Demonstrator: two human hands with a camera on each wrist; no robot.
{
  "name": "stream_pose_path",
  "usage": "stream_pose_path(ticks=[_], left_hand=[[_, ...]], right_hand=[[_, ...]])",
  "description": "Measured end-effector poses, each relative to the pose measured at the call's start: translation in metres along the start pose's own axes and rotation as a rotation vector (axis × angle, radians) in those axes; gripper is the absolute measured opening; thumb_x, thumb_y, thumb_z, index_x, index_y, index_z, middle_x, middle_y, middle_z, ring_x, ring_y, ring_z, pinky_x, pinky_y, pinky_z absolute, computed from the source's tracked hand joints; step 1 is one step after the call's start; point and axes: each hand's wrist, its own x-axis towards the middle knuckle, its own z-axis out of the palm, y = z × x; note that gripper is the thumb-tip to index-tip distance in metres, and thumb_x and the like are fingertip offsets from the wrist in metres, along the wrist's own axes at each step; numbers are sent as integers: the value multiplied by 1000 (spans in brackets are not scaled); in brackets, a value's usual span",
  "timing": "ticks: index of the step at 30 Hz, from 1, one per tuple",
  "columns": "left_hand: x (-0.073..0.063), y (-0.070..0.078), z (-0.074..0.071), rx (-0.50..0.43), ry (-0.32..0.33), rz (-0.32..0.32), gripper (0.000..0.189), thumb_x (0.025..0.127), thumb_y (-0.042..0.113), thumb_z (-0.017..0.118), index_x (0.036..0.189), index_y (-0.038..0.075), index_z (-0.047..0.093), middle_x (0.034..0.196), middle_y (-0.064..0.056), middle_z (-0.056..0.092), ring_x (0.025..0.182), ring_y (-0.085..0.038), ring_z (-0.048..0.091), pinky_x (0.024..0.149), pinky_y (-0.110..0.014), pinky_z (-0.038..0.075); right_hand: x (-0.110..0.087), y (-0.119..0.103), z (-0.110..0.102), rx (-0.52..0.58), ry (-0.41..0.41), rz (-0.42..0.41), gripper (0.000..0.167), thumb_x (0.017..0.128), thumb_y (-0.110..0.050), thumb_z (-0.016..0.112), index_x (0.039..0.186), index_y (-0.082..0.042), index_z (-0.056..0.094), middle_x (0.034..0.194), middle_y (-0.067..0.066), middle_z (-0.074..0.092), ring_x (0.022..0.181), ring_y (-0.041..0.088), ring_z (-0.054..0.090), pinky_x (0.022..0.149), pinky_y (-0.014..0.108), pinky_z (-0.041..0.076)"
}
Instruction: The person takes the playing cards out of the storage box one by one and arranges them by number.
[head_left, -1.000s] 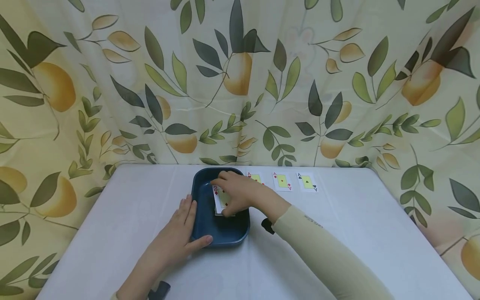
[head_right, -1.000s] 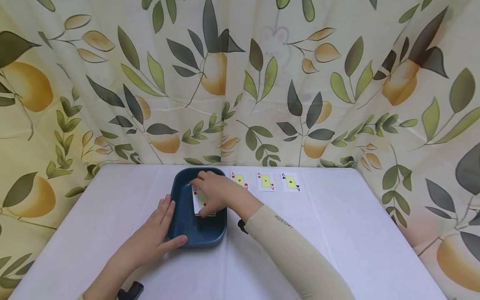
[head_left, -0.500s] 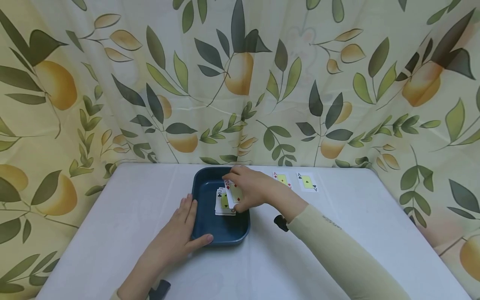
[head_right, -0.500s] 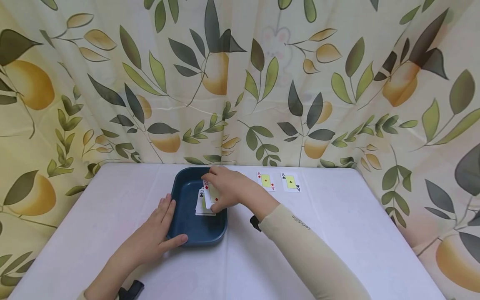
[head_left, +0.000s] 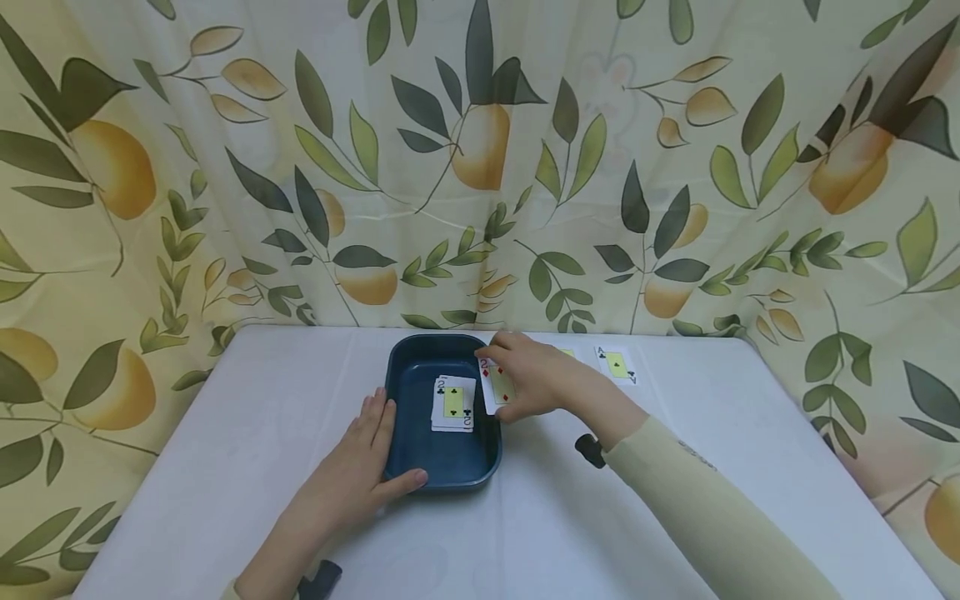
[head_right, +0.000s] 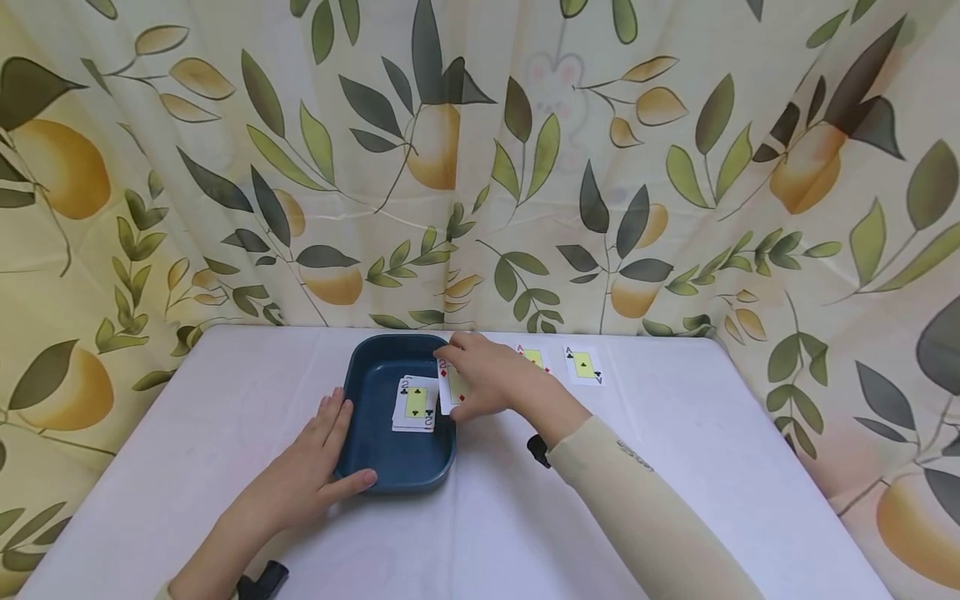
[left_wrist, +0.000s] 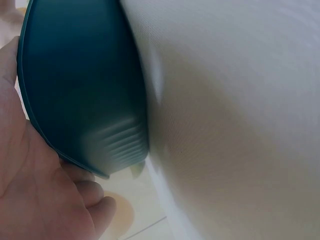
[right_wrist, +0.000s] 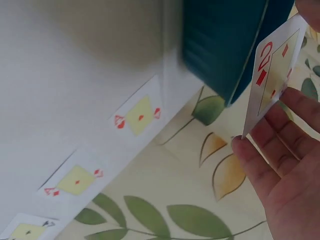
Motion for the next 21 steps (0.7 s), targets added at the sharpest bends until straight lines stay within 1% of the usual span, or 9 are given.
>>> stream_pose_path(ticks=[5, 10, 16, 21], left_hand=[[0, 0, 0, 0, 8, 8, 113, 85, 77, 54, 159, 1, 15, 168, -14, 1, 154, -34, 6, 120, -52, 21], [-1, 0, -1, 7, 24, 18, 113, 85, 76, 56, 158, 0, 15, 167, -15, 2, 154, -35, 8, 120, -52, 22], [-1, 0, 0, 3, 25, 18, 113, 85, 76, 56, 158, 1, 15, 167, -15, 2, 154, -34, 8, 120, -51, 22], [-1, -1, 1, 7, 25, 15, 113, 85, 76, 55, 158, 1, 15, 168, -14, 3, 154, -33, 8, 120, -51, 22]], right_hand=[[-5, 9, 2, 6, 10, 27, 87, 68, -50, 80, 145, -19, 52, 129, 0, 52, 105, 16, 50, 80, 30, 52], [-9, 16, 5, 20, 11, 45, 85, 68, -47, 81, 144, -18, 53, 130, 2, 53, 104, 17, 50, 81, 32, 52], [-15, 24, 13, 25, -11, 63, 86, 68, -45, 82, 144, -18, 53, 134, 4, 52, 106, 18, 50, 83, 32, 52], [-18, 32, 21, 39, -20, 77, 84, 68, -43, 81, 143, -17, 54, 131, 3, 53, 104, 17, 49, 82, 30, 49]])
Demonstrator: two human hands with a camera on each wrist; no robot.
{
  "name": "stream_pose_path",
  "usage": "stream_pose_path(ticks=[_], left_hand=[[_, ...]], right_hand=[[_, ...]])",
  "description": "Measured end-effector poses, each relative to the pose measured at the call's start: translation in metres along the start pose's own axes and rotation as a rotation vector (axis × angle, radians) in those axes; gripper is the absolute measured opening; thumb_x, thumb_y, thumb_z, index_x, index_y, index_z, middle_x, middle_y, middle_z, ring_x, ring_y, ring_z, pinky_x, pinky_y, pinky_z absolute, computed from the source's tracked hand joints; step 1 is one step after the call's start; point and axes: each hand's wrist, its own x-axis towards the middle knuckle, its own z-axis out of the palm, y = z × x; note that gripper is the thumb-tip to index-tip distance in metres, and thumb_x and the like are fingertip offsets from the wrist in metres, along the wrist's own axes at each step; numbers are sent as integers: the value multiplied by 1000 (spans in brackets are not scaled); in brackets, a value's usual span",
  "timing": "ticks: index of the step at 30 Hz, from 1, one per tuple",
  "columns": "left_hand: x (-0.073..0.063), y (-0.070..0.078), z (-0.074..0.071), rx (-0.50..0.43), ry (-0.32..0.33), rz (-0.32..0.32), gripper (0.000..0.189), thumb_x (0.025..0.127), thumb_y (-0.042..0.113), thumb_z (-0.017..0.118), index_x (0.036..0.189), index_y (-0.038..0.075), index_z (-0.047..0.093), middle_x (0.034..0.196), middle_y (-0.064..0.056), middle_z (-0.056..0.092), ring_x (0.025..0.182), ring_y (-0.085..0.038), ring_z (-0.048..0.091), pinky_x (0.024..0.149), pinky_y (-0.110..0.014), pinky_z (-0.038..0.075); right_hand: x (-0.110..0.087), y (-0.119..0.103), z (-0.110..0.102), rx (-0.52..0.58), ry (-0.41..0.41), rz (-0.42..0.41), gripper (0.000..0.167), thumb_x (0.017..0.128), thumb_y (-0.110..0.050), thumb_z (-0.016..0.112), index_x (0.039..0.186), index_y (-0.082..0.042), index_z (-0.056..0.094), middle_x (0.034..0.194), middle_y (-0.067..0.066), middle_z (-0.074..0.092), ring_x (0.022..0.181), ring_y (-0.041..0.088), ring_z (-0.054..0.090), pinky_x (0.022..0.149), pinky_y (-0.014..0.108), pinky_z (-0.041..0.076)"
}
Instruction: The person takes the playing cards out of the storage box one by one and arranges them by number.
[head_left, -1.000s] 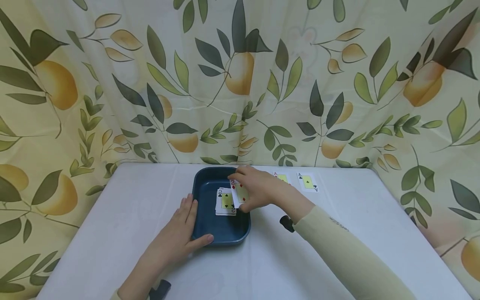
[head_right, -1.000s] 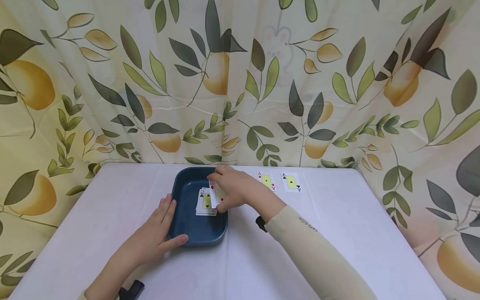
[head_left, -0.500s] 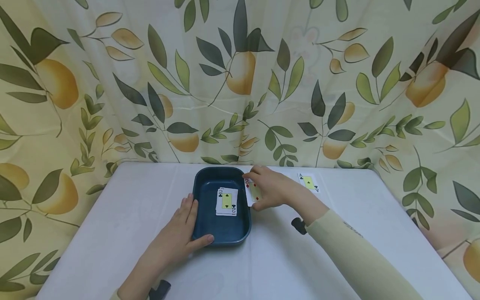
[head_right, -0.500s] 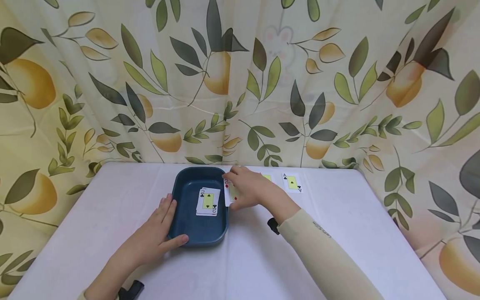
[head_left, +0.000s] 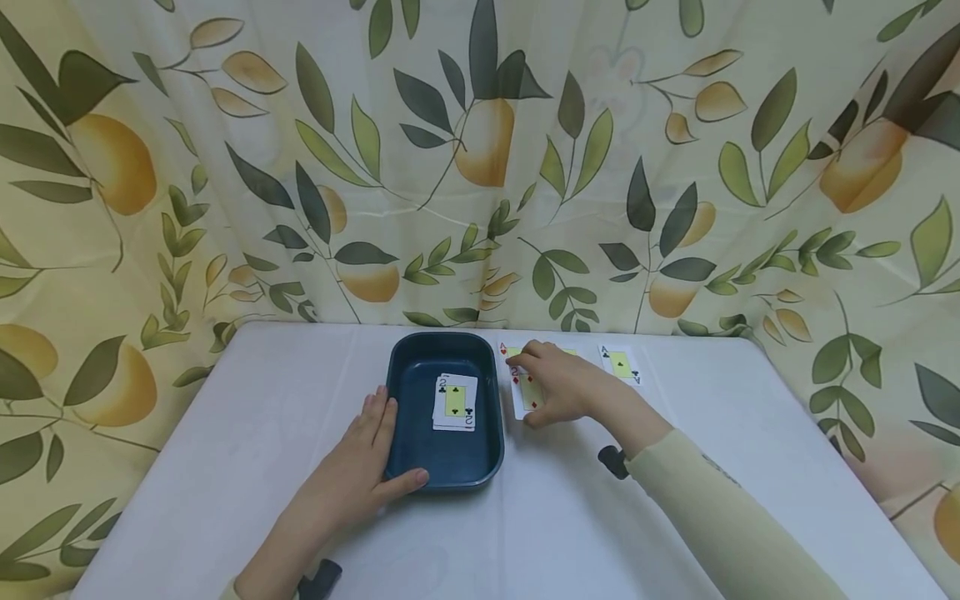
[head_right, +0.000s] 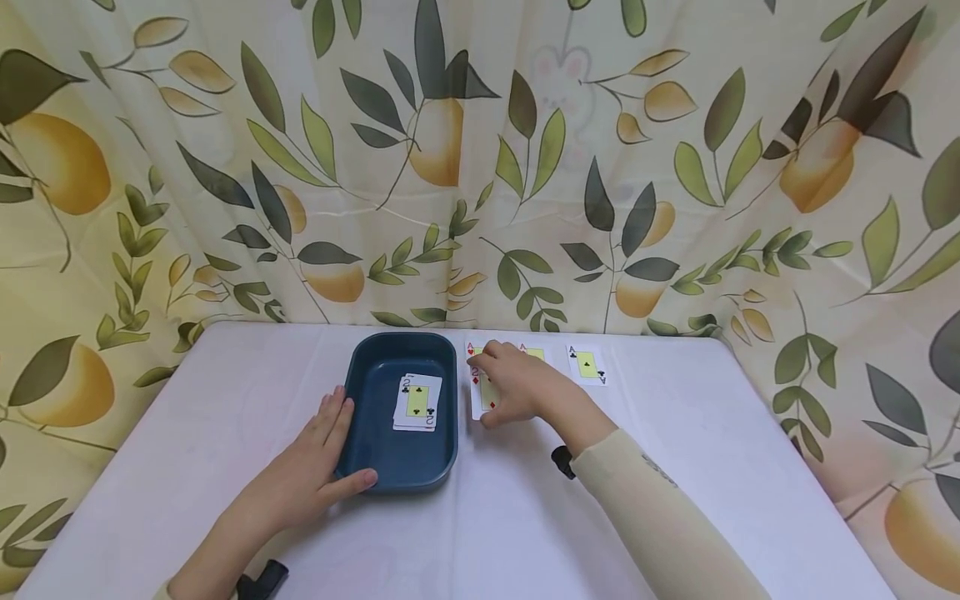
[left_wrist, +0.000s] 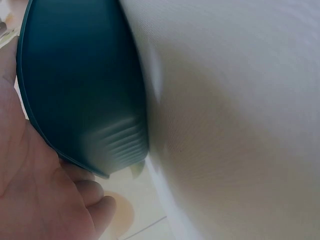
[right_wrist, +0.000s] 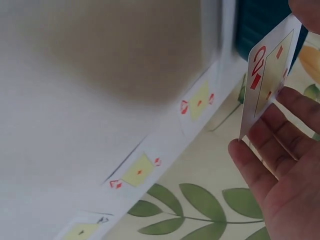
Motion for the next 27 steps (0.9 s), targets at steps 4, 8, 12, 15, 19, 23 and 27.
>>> stream_pose_path(ticks=[4, 8, 12, 15, 19, 23, 27], left_hand=[[0, -1, 0, 0, -4, 0, 112, 85, 76, 55, 158, 1, 16, 167, -15, 3, 154, -34, 7, 120, -52, 22], [0, 0, 0, -3, -9, 1, 112, 85, 76, 55, 158, 1, 16, 167, -15, 3, 154, -34, 6, 120, -52, 22], [0, 0, -2, -10, -11, -3, 112, 85, 75, 56, 158, 1, 14, 168, -14, 2, 154, -34, 7, 120, -52, 22], [0, 0, -3, -11, -7, -5, 112, 85, 75, 56, 159, 1, 14, 168, -14, 1, 154, -33, 7, 120, -52, 22], [0, 0, -3, -15, -5, 2, 112, 86, 75, 55, 159, 1, 14, 168, -14, 1, 154, -33, 7, 121, -51, 21], [1, -1, -2, -24, -10, 4, 112, 86, 75, 55, 159, 1, 14, 168, -14, 1, 154, -33, 6, 121, -51, 21], [0, 0, -2, -27, -17, 0, 112, 86, 74, 56, 158, 1, 14, 168, -15, 1, 154, -33, 6, 121, -51, 21]], right_hand=[[0, 4, 6, 19, -7, 11, 83, 68, -41, 81, 142, -16, 55, 129, 3, 53, 101, 18, 50, 81, 31, 49], [0, 6, 13, 38, -26, 23, 81, 69, -40, 82, 142, -16, 55, 131, 4, 52, 102, 18, 50, 84, 32, 49], [2, 10, 22, 58, -40, 23, 81, 70, -40, 83, 142, -17, 55, 132, 3, 52, 105, 18, 50, 87, 32, 50], [3, 10, 26, 59, -52, 25, 82, 70, -42, 84, 142, -18, 55, 133, 2, 52, 108, 18, 49, 91, 34, 50], [3, 8, 29, 74, -74, 38, 82, 70, -43, 84, 142, -18, 55, 132, 3, 53, 109, 19, 49, 94, 37, 50], [4, 7, 34, 78, -86, 42, 83, 69, -43, 84, 142, -18, 54, 131, 2, 53, 108, 18, 48, 92, 35, 49], [4, 6, 38, 85, -87, 38, 82, 69, -43, 84, 142, -19, 55, 130, 1, 53, 108, 17, 48, 91, 34, 49]])
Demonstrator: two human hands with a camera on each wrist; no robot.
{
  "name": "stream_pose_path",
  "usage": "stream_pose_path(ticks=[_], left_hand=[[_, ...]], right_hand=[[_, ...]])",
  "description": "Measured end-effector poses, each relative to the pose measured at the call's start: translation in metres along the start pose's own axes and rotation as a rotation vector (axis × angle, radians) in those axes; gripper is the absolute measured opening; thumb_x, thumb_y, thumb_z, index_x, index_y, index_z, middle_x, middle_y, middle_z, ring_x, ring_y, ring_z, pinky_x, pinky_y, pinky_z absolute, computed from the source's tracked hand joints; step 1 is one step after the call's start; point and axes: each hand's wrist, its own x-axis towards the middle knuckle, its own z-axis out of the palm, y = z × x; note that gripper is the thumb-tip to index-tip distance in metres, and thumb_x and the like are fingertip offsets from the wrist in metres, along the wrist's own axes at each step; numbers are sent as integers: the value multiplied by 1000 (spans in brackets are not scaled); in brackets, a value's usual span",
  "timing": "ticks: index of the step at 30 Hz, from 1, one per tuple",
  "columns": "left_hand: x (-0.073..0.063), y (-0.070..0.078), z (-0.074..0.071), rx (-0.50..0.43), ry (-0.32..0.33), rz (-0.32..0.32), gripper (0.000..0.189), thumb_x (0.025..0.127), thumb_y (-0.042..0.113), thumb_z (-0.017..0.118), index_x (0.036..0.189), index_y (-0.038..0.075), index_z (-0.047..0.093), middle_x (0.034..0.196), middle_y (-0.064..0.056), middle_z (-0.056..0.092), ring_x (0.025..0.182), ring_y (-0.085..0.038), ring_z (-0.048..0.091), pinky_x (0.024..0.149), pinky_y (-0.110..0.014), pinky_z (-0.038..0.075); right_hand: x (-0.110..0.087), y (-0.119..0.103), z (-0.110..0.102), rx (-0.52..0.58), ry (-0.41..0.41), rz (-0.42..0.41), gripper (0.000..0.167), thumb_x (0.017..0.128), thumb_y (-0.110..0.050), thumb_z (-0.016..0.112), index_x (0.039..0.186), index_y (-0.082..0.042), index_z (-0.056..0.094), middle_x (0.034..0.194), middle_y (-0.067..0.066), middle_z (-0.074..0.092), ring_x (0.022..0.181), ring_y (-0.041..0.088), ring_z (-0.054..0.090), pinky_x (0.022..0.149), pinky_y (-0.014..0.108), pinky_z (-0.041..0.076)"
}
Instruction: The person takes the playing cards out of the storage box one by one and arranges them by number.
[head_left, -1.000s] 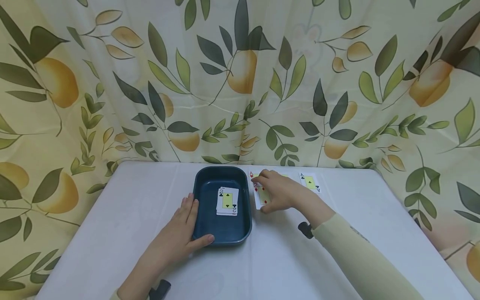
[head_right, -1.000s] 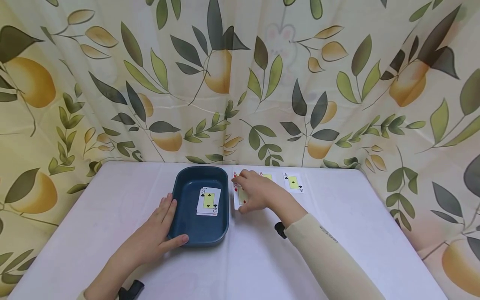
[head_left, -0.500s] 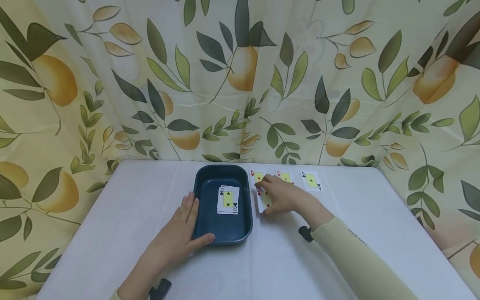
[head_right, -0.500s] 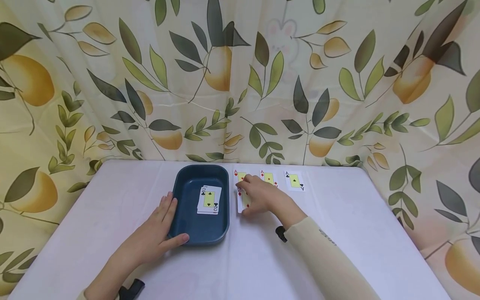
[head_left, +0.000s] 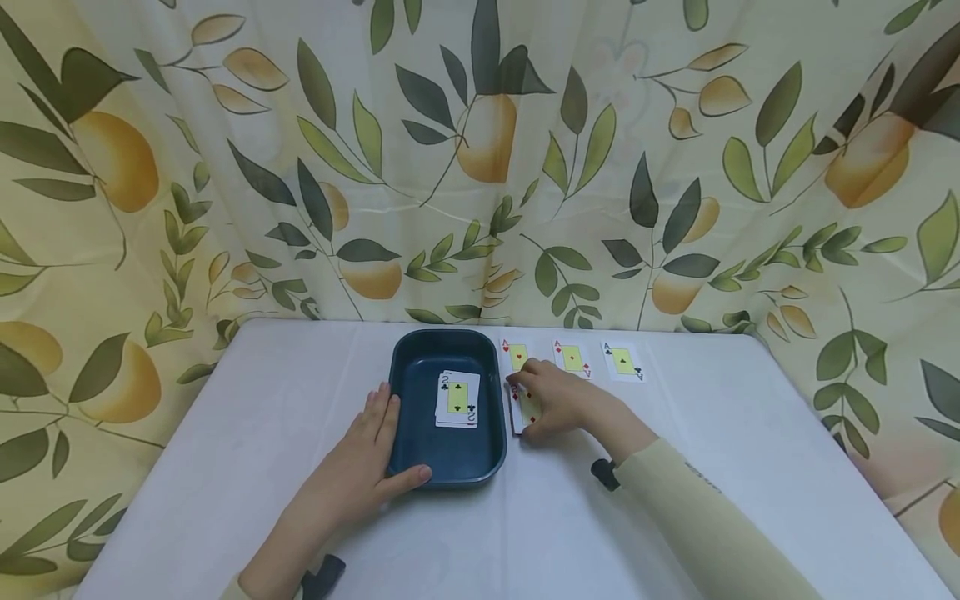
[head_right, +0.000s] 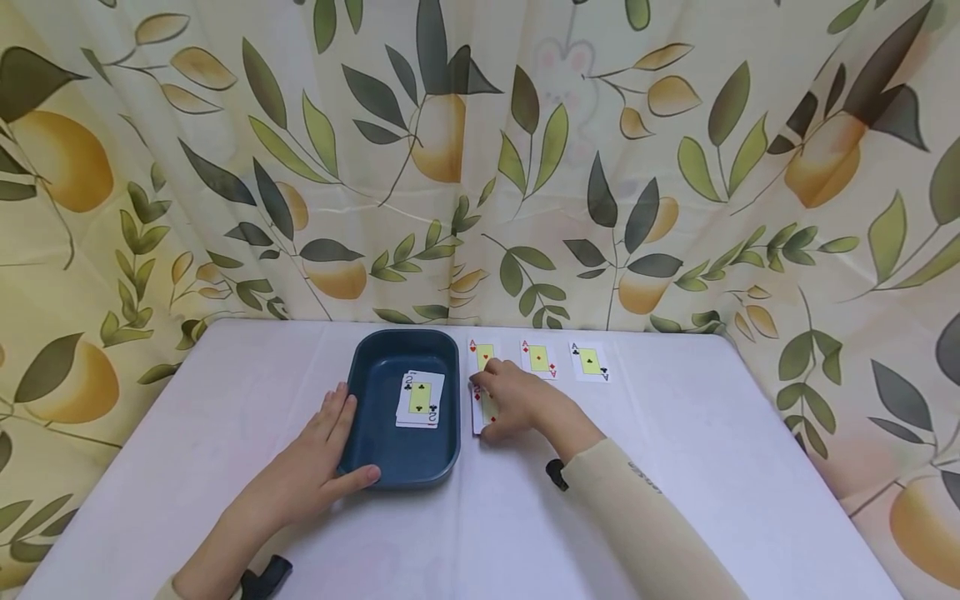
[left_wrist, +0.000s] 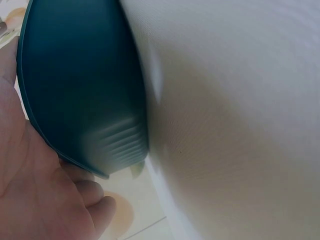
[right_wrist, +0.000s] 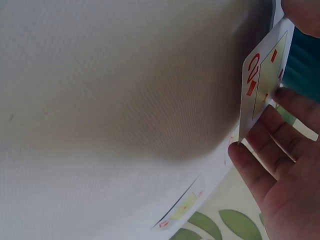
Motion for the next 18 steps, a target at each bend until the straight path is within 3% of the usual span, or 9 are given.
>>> stream_pose_path(ticks=[11, 18], left_hand=[[-1, 2, -1, -4, 0, 1, 110, 87, 74, 55, 158, -1, 15, 167, -15, 1, 154, -34, 6, 121, -52, 20], [-1, 2, -2, -12, 4, 7, 109, 87, 72, 56, 158, -1, 15, 167, -16, 1, 154, -33, 5, 121, -51, 20]], right_hand=[[0, -2, 2, -12, 4, 9, 85, 69, -44, 84, 144, -19, 53, 134, 2, 53, 109, 18, 48, 90, 33, 50], [-2, 0, -10, -9, 38, -9, 86, 71, -42, 83, 146, -17, 51, 138, 5, 52, 119, 22, 50, 101, 41, 50]])
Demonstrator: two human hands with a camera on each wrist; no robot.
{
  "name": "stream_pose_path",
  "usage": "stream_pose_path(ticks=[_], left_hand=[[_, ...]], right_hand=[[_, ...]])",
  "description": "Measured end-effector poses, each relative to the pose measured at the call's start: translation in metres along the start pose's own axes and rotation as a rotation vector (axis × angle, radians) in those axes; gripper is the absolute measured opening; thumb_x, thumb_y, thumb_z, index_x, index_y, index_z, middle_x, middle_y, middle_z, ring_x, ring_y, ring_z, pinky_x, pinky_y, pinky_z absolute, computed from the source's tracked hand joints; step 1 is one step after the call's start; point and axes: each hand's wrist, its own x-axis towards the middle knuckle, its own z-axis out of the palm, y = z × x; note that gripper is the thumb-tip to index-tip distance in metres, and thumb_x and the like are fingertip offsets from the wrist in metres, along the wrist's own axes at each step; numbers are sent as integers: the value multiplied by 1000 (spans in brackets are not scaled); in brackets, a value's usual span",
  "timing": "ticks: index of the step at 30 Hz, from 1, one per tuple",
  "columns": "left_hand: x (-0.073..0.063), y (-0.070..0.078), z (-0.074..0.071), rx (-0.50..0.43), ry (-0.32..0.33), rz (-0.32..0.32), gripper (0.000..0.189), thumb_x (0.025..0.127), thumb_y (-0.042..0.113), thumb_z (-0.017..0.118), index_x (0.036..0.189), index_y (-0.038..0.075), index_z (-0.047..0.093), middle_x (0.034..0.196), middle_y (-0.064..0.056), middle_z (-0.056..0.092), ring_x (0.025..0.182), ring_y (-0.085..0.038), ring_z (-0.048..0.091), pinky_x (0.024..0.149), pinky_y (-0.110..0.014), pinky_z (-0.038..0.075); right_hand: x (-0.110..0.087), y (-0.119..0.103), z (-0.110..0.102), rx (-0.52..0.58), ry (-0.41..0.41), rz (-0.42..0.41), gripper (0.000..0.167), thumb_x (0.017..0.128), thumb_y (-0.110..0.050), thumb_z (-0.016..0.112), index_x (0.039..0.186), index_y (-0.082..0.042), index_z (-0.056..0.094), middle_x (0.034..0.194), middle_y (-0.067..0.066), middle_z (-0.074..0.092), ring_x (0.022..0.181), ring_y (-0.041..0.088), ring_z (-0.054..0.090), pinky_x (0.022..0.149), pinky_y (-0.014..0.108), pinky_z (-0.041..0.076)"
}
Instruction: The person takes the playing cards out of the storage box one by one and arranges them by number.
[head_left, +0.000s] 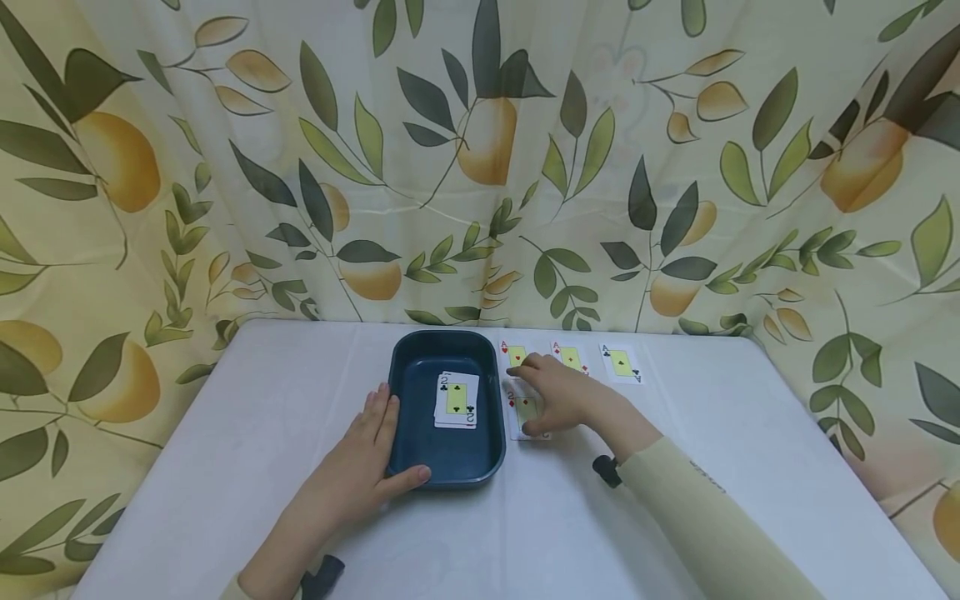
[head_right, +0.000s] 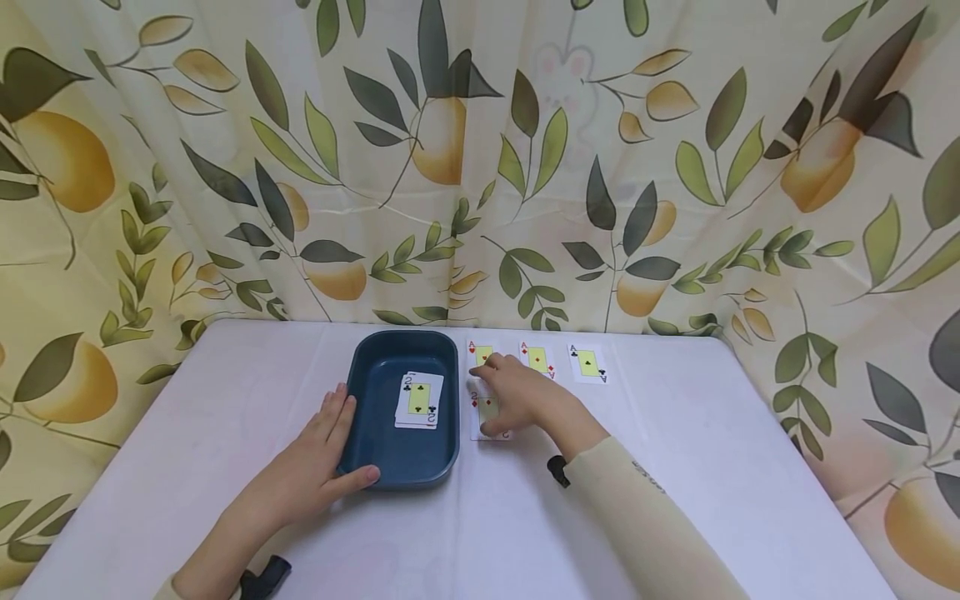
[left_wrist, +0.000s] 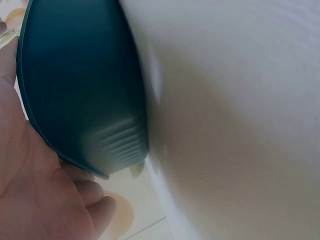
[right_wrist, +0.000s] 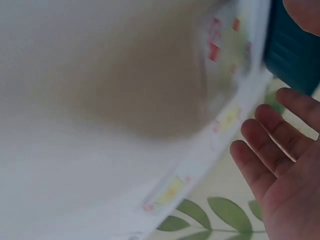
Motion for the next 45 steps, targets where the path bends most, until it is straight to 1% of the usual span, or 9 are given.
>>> stream_pose_path(ticks=[3, 7, 12, 16, 22, 28, 33, 37, 45], left_hand=[[0, -1, 0, 4, 2, -1, 110, 87, 73, 56, 158, -1, 15, 167, -16, 1, 154, -33, 6, 121, -52, 20], [0, -1, 1, 11, 3, -3, 110, 87, 73, 56, 158, -1, 15, 167, -16, 2, 154, -34, 6, 121, -52, 21], [0, -1, 0, 14, -2, -7, 112, 86, 74, 56, 158, 0, 14, 168, -15, 2, 154, -33, 6, 121, -52, 21], [1, -2, 0, 20, 1, -4, 112, 86, 76, 55, 159, 1, 14, 168, -15, 2, 154, -33, 6, 120, -52, 21], [2, -3, 0, 24, 4, 5, 111, 86, 76, 54, 158, 1, 14, 167, -15, 2, 154, -33, 6, 120, -52, 22], [3, -5, 2, 22, -2, 13, 111, 86, 76, 54, 158, 0, 17, 167, -15, 2, 154, -34, 7, 120, -53, 22], [2, -6, 3, 33, 1, 12, 111, 86, 76, 53, 158, 0, 17, 167, -14, 3, 154, -33, 7, 120, -52, 22], [3, -7, 3, 36, -1, 11, 111, 86, 76, 53, 158, 1, 17, 167, -14, 2, 154, -33, 7, 119, -53, 22], [2, -6, 2, 16, -1, 19, 110, 87, 75, 53, 158, 0, 15, 167, -14, 2, 154, -33, 7, 121, -51, 21]], right_hand=[[0, -2, -12, 20, 30, -10, 85, 72, -40, 82, 147, -16, 49, 142, 7, 50, 125, 25, 49, 103, 47, 49], [1, -7, -26, 40, 71, -26, 85, 74, -41, 80, 149, -17, 47, 145, 7, 48, 127, 26, 48, 101, 50, 50], [3, -23, -38, 47, 96, -66, 87, 76, -44, 80, 150, -16, 45, 144, 6, 48, 125, 25, 49, 99, 49, 51], [7, -40, -42, 24, 87, -105, 90, 76, -49, 79, 152, -17, 43, 145, 6, 48, 125, 23, 49, 99, 46, 51], [21, -63, -36, -1, 55, -176, 89, 77, -47, 79, 151, -15, 43, 146, 6, 47, 129, 22, 48, 104, 42, 49], [37, -74, -23, -43, 26, -206, 91, 76, -49, 80, 151, -14, 44, 145, 6, 48, 128, 20, 46, 106, 38, 47], [48, -81, -16, -77, -1, -205, 90, 76, -49, 80, 150, -13, 45, 143, 5, 49, 128, 21, 46, 107, 39, 46], [56, -85, -11, -108, -24, -190, 87, 76, -48, 80, 149, -14, 48, 140, 6, 52, 124, 22, 48, 104, 40, 49], [70, -88, 2, -237, -92, -104, 88, 74, -54, 80, 146, -13, 50, 135, 7, 55, 118, 21, 51, 104, 40, 49]])
